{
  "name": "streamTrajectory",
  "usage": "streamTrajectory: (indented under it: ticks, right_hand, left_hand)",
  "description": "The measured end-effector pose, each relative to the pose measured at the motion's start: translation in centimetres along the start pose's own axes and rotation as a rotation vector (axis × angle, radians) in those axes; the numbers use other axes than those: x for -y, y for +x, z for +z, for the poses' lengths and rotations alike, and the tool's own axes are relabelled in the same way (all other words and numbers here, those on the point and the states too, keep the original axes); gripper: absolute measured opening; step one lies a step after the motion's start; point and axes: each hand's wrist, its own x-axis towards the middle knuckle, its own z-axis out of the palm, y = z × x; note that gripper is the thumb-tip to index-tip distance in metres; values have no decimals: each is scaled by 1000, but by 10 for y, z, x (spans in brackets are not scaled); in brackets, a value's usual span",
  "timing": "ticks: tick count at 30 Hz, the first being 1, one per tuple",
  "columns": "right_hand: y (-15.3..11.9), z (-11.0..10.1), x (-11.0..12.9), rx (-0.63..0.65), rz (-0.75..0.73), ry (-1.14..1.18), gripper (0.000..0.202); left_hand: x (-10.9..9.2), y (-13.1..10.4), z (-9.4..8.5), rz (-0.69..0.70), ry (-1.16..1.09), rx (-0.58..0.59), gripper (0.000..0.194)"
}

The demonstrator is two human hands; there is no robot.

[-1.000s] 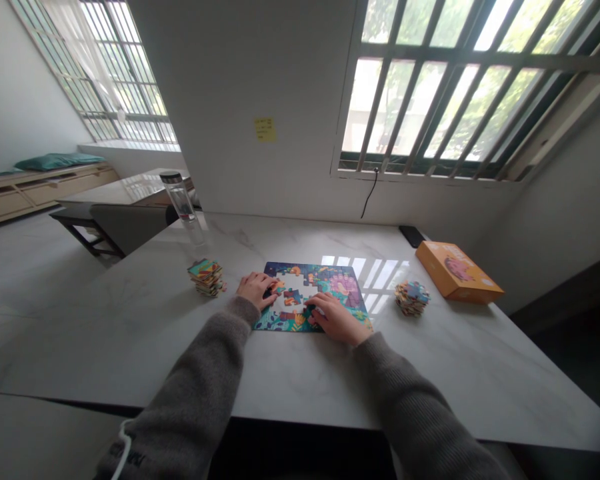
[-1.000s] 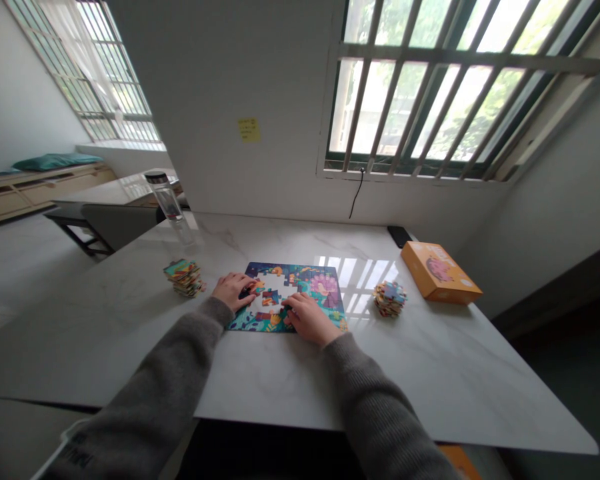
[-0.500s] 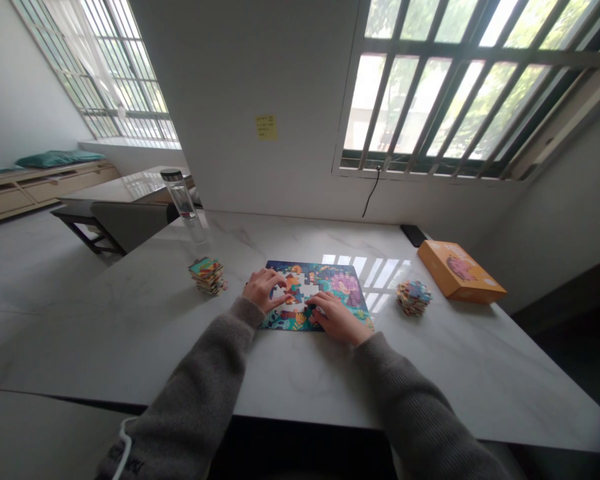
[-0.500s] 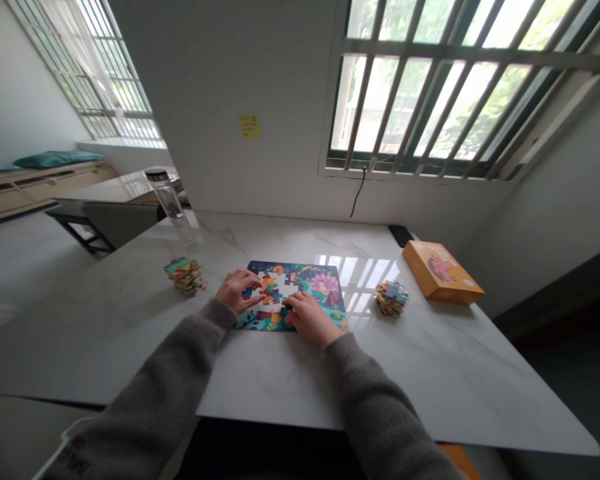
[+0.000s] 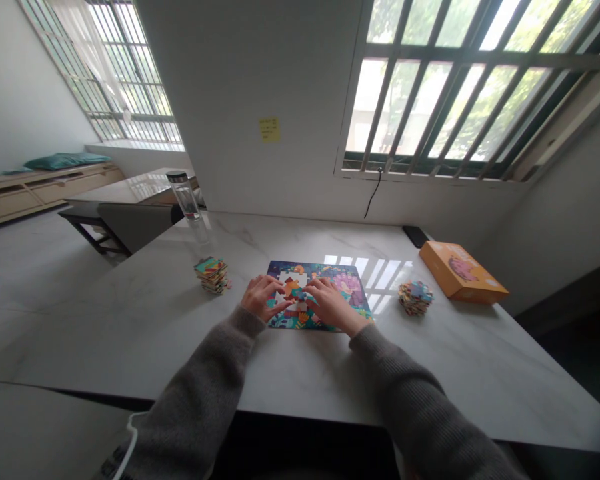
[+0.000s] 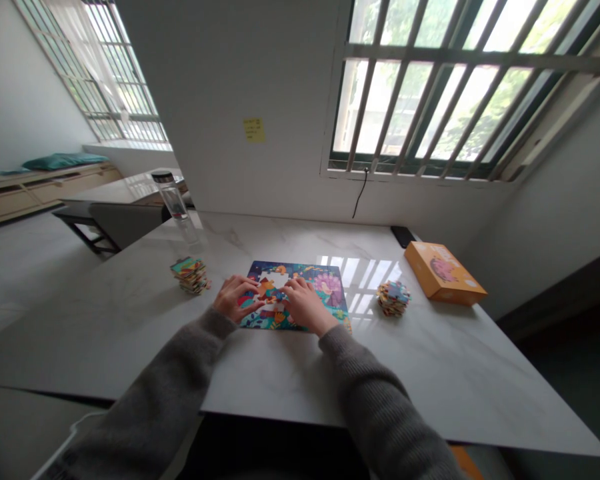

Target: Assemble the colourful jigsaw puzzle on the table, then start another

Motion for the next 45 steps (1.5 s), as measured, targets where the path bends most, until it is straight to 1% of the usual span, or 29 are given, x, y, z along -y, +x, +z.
streamTrajectory:
  ticks: [2,6,8,11,14,15,17,19,21,24,26,28,30,34,38,41,43,45]
  right_hand:
    - [9,1,-4,65,0,-62,29]
    - [25,6,-8,163,62,-132,33]
    - [29,8,-8,187,89,-142,33]
    - [32,9,-4,125,83,-107,32]
    - [28,6,-2,17,86,37,13]
    - [24,4,-2,-16,100,116,9]
    - [13,-2,-3,-65,138,286,10]
    - [-5,-9,-4,-85,169,423,14]
    - [-29,-16,-2,-93,212,504,14]
    - [-70,-20,11,-99,270,515,14]
    - [-96,-17,25,-161,313,468,16]
    - [-116,-11,39,-183,344,427,18]
    - [-128,-6,49,-180,347,334,19]
    - [-135,-2,60,-130,331,123,17]
    - [-134,-6,63,-98,268,103,17]
    - [-134,-10,64,-43,228,115,32]
    - [-134,-11,65,2,233,125,42]
    - [-133,-12,63,39,247,152,48]
  left_hand:
    - [2,-1,-2,5,6,-21,23]
    - [3,-4,-1,31,-3,-60,22]
    - [2,-5,0,24,-15,-60,22]
    - [0,-8,-2,36,-47,-56,22]
    - [-1,-12,-5,65,-82,-56,20]
    - [-1,-14,-6,61,-92,-53,19]
    - [-2,-18,-8,38,-117,-31,17]
    - [-5,-25,-10,23,-155,18,13]
    - [-10,-34,-10,31,-192,93,10]
    - [-23,-50,-11,11,-210,187,18]
    - [-34,-62,-12,-43,-219,231,27]
    - [-45,-72,-14,-85,-238,288,32]
    - [-55,-80,-14,-80,-250,344,33]
    - [-69,-86,-14,-16,-212,414,31]
    - [-73,-86,-14,-5,-153,457,28]
    - [-73,-85,-14,-11,-137,486,28]
    - [-73,-84,-13,-23,-138,499,27]
    - [-73,-83,-11,-35,-143,501,25]
